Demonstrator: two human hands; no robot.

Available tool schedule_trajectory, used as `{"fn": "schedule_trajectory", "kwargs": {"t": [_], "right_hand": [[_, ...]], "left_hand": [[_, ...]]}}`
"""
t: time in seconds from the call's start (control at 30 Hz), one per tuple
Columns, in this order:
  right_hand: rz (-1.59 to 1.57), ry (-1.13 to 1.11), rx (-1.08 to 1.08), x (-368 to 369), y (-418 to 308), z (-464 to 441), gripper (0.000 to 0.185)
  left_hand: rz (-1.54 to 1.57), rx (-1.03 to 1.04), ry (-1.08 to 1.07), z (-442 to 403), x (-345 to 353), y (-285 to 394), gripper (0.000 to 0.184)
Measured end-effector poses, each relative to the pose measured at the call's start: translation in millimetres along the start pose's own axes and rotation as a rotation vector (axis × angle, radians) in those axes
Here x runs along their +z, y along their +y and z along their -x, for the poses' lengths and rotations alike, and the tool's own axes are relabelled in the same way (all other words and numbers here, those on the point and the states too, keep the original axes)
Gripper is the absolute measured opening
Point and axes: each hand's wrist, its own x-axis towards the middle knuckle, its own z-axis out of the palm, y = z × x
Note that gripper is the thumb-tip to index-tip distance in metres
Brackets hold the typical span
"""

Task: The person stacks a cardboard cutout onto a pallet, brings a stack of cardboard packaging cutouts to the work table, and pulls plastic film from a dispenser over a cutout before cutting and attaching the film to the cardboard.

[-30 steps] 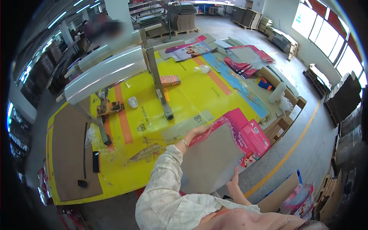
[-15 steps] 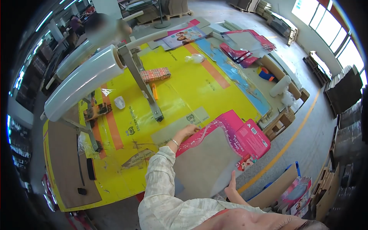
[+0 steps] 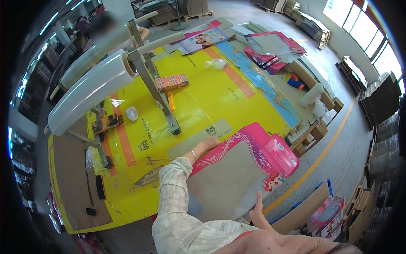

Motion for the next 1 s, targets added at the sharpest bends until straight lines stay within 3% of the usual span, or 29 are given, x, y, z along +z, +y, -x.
{"fn": "schedule_trajectory", "kwargs": {"t": [0.07,0.13,0.23,0.3,0.37,0.43,0.53,0.73,1.0], "right_hand": [[0.013,0.005,-0.024,4.7,-1.1,8.4,0.057],[0.01,0.005,-0.024,7.1,-0.5,8.2,0.056],[-0.001,0.005,-0.004,-3.2,3.8,0.1,0.057],[-0.012,-0.011,0.015,-8.4,5.7,-5.1,0.058],[-0.018,-0.036,0.017,-7.3,5.5,-8.8,0.059],[-0.019,-0.018,0.024,0.0,3.2,-3.6,0.057],[-0.007,-0.028,0.019,-4.0,5.7,-15.2,0.057],[0.008,-0.055,0.009,-7.1,9.4,-19.7,0.058],[0.008,-0.083,0.028,-17.3,13.6,-30.4,0.061]], "left_hand": [[-0.088,0.033,-0.063,5.1,5.5,-8.7,0.018],[-0.08,0.272,0.219,14.0,12.1,-17.0,0.021],[-0.002,0.319,0.225,13.2,18.1,-22.1,0.03],[0.068,-0.165,0.059,17.5,-37.9,7.7,0.039],[1.39,-0.526,0.396,30.9,-72.9,0.7,0.046],[2.084,-0.353,0.825,45.1,-96.0,-1.1,0.045],[2.295,-0.198,0.798,62.3,-143.5,44.6,0.045],[2.409,0.05,0.673,85.3,-193.0,109.7,0.037],[2.434,0.09,0.775,111.8,-214.2,141.8,0.029]]}}
